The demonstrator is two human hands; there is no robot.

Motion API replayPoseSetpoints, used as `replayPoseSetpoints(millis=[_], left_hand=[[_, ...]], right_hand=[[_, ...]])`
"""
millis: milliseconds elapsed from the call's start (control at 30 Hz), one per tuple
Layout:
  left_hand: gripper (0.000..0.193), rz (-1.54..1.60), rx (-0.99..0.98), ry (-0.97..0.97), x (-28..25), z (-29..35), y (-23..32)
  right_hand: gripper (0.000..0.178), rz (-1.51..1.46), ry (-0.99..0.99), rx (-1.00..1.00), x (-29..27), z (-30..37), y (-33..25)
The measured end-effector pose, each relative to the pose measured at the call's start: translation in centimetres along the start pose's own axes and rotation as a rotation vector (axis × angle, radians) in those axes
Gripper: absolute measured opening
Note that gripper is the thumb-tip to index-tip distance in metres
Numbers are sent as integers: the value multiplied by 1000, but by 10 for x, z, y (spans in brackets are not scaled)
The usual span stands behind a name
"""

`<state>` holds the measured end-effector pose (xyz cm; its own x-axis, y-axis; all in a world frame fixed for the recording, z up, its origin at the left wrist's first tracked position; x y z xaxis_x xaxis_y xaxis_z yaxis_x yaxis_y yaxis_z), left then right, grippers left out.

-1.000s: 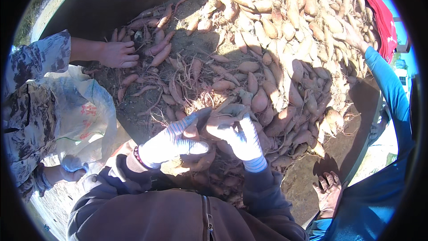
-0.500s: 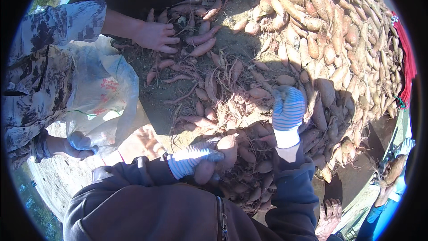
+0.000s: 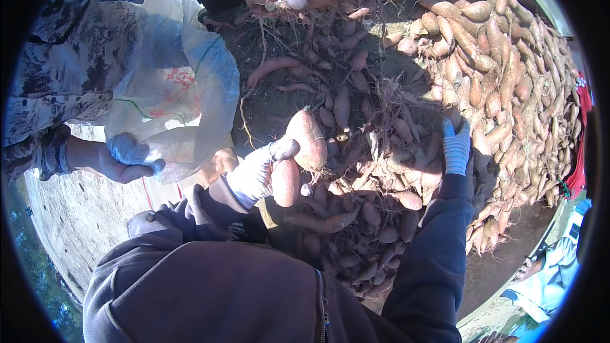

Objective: The person sorts sweet potatoes by hand from a large pile in a vehicle bed, removing roots and debris while placing cleaned tubers into a bag. Another person assists by holding the bag open and occasionally handling the produce.

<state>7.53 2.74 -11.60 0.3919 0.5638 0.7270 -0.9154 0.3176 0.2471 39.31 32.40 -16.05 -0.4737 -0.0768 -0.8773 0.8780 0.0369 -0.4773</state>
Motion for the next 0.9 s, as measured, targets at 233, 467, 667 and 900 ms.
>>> replayPoseSetpoints(millis=[233,467,667,900], left_hand=[[51,356,-213,-156,20,57,-24],[50,448,-89,-197,-2,65,-54],[53,69,165,-126,-34,142,-52],[40,16,77,3,-72,216,-68]], right_hand=[[40,-916,-458,-323,-6,160,-71],[44,-110,-189,-619,12,314,-116],[47,-640,-802,119,4,372,-173],[25,-472,-1005,-124,14,420,-209]])
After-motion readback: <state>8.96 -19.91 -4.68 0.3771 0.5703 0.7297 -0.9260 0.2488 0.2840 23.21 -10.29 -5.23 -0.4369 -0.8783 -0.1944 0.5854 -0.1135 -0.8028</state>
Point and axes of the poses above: each hand's wrist, its own z-axis away from the middle knuckle, its own x-axis out of the palm, y = z × x, the point moved 2 cm from there along -z, towards the middle knuckle, and after that the axes turned 6 degrees about y, right-handed, at the moved point
